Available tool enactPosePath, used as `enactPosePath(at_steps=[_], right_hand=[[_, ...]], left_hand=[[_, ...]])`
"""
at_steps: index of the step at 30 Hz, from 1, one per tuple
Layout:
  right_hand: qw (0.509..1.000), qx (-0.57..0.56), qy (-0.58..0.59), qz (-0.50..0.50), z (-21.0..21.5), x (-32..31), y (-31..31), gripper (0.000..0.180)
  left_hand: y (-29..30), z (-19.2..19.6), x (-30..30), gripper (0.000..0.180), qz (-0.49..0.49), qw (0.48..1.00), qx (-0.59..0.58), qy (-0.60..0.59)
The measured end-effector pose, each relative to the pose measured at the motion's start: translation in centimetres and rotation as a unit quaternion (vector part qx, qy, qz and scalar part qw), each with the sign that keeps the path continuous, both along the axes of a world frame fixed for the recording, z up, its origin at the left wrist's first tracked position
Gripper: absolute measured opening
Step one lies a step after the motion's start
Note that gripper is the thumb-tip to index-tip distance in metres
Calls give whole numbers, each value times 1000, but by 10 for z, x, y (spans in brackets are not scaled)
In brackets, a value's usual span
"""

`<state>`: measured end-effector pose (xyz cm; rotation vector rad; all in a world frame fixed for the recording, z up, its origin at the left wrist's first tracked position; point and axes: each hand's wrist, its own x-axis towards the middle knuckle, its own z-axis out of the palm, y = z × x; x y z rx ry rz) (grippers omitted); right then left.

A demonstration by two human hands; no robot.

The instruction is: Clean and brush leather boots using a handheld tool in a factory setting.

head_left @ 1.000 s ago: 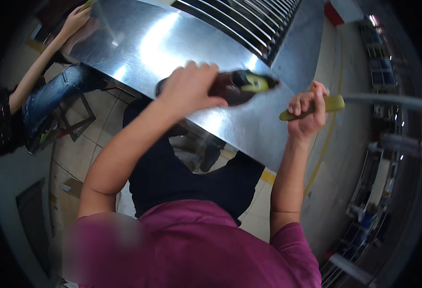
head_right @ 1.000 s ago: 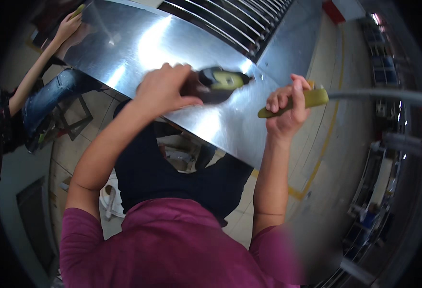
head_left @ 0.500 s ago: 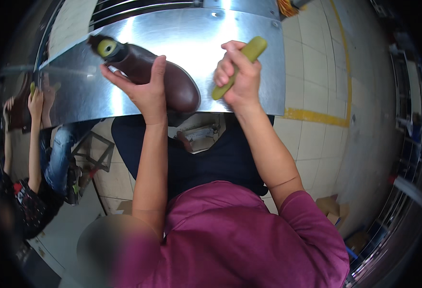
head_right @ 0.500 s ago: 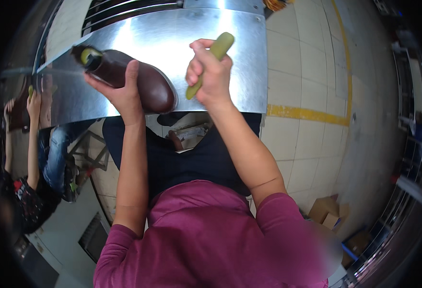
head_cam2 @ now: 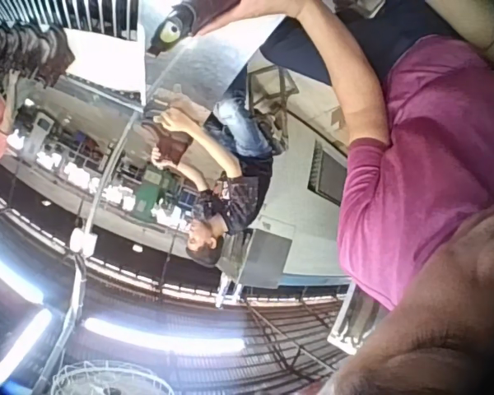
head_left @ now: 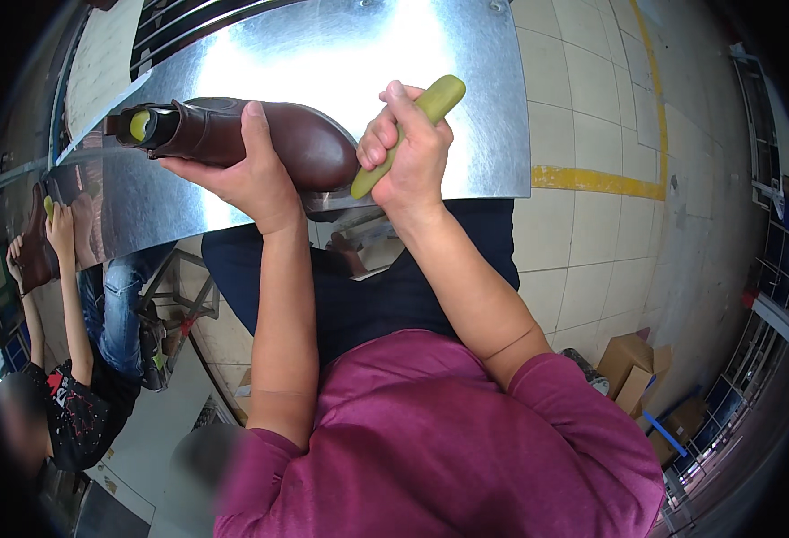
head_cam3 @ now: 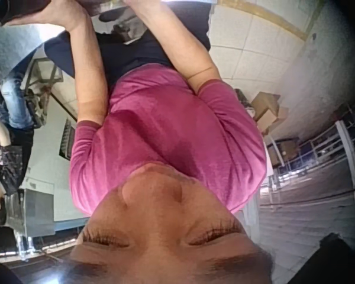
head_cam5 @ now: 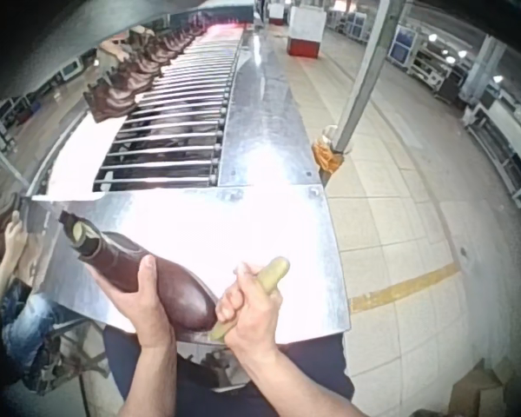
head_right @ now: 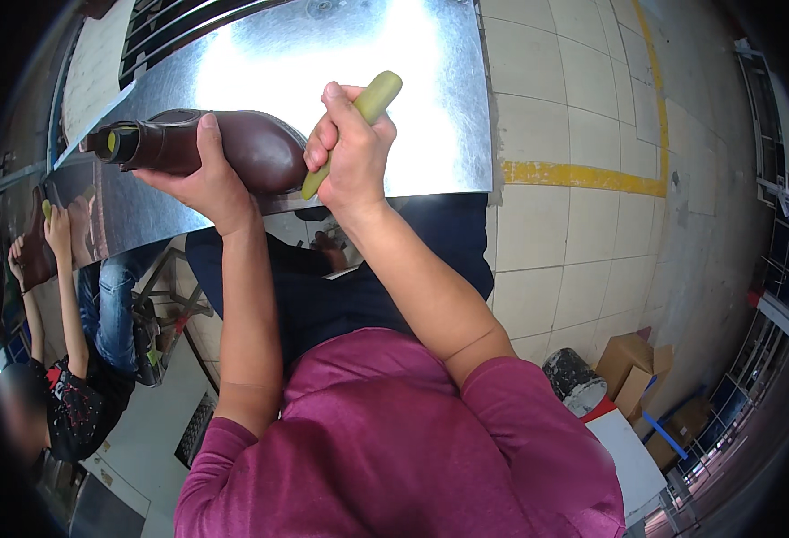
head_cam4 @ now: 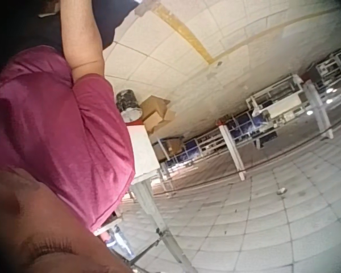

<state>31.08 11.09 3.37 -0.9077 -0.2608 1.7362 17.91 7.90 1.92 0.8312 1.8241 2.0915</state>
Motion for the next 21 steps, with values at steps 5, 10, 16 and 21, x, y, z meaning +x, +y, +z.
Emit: enactPosePath(at_steps=[5, 10, 16, 21], right_hand=[[999, -7, -7, 31, 5, 3, 13, 19], [994, 39, -28, 102, 25, -7, 15, 18], [983, 64, -60, 159, 44, -21, 26, 15], [970, 99, -95, 202, 61, -55, 33, 19]], left_hand=[[-9, -6, -5, 92, -2, 999, 41, 3], [-20, -6, -5, 52, -20, 992, 114, -55], [-28, -11, -5, 54, -8, 987, 109, -115], [-48, -20, -10, 55, 9, 979, 130, -158]])
